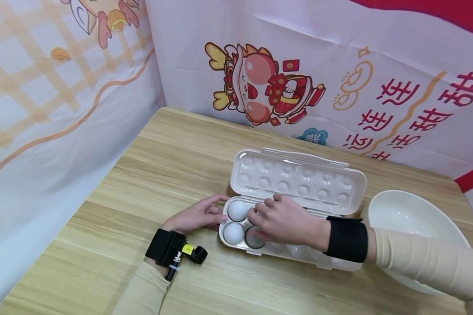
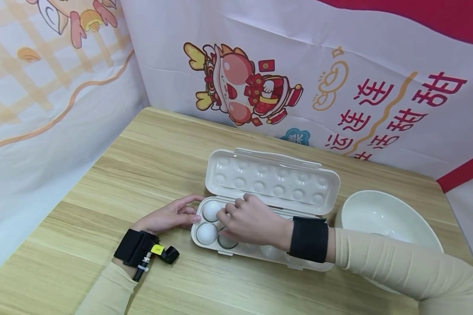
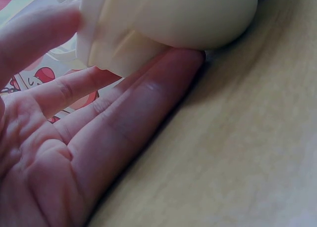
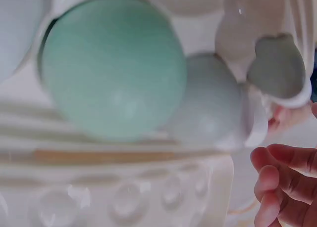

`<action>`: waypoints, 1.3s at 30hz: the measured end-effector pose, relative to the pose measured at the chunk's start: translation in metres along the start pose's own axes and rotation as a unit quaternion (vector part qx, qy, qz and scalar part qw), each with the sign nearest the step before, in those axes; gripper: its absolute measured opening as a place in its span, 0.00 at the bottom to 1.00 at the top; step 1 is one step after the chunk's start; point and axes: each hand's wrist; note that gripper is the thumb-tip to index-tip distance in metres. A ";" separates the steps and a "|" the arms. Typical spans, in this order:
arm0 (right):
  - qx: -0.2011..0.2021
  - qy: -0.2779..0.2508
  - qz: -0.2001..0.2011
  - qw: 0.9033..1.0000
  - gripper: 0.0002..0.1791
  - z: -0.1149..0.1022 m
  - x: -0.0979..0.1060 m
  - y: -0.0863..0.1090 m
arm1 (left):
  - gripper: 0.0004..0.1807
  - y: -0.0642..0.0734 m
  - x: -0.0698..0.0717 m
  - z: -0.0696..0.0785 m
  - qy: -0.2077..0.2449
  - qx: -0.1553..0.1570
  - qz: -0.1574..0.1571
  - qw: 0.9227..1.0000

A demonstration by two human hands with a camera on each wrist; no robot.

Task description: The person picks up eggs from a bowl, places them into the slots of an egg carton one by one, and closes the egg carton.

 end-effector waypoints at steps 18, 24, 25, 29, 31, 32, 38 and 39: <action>-0.077 -0.047 -0.052 0.995 0.18 0.036 0.001 0.051 | 0.28 -0.001 0.000 0.000 -0.006 0.010 0.009 1.000; -0.104 -0.059 -0.075 0.990 0.15 0.048 0.004 0.070 | 0.28 -0.001 0.000 0.001 -0.009 0.012 0.009 1.000; -0.109 -0.061 -0.078 0.989 0.15 0.050 0.005 0.073 | 0.28 -0.001 0.000 0.001 -0.010 0.012 0.009 1.000; -0.135 -0.061 -0.067 0.987 0.14 0.058 0.009 0.086 | 0.28 -0.001 0.000 0.001 -0.012 0.012 0.010 1.000; -0.145 -0.062 -0.053 0.986 0.12 0.062 0.009 0.094 | 0.28 -0.001 0.000 0.001 -0.012 0.013 0.010 1.000; -0.151 -0.065 -0.046 0.985 0.11 0.063 0.009 0.099 | 0.28 -0.001 0.000 0.001 -0.011 0.013 0.010 1.000; -0.194 -0.075 -0.012 0.978 0.31 0.070 0.010 0.127 | 0.28 -0.001 0.000 0.000 -0.009 0.015 0.012 1.000; -0.204 -0.072 -0.008 0.976 0.30 0.071 0.010 0.133 | 0.28 -0.001 0.000 0.001 -0.009 0.016 0.013 1.000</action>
Point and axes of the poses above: each hand's wrist, its own y-axis away from the middle knuckle, its own x-axis out of the back of the hand, z = x × y, and after that the axes turned 15 degrees about -z, right-handed
